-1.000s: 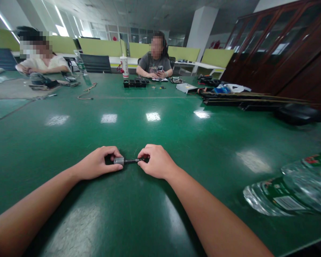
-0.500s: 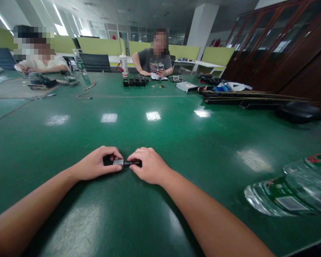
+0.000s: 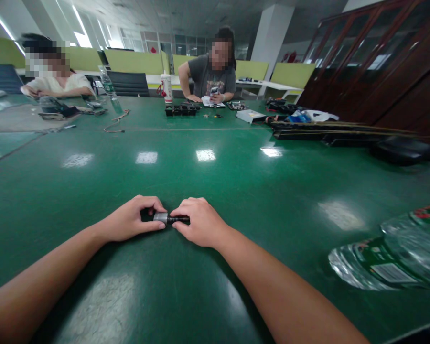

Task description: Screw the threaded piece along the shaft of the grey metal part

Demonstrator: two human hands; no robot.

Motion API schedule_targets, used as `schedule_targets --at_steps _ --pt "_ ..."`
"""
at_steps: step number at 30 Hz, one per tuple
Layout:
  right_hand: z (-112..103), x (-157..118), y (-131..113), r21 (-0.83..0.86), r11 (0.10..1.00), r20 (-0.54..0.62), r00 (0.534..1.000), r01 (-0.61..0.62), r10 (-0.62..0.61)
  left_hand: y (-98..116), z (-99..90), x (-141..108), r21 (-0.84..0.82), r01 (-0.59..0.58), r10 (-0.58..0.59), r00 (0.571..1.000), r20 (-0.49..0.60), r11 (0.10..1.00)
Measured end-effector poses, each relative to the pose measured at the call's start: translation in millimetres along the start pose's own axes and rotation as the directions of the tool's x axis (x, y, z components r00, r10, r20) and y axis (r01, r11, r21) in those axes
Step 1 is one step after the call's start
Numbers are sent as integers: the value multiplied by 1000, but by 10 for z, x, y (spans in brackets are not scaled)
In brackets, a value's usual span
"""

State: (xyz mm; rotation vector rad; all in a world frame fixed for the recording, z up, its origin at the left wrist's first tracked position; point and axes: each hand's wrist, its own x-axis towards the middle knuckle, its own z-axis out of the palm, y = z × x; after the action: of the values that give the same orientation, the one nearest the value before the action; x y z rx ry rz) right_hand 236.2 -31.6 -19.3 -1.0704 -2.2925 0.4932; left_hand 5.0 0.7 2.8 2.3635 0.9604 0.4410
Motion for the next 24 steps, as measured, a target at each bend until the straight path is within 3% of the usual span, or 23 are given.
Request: schedule_targets --at_steps 24 --pt "-34 16 12 23 1000 -13 1000 -4 4 9 3 -8 35 22 -23 1000 6 999"
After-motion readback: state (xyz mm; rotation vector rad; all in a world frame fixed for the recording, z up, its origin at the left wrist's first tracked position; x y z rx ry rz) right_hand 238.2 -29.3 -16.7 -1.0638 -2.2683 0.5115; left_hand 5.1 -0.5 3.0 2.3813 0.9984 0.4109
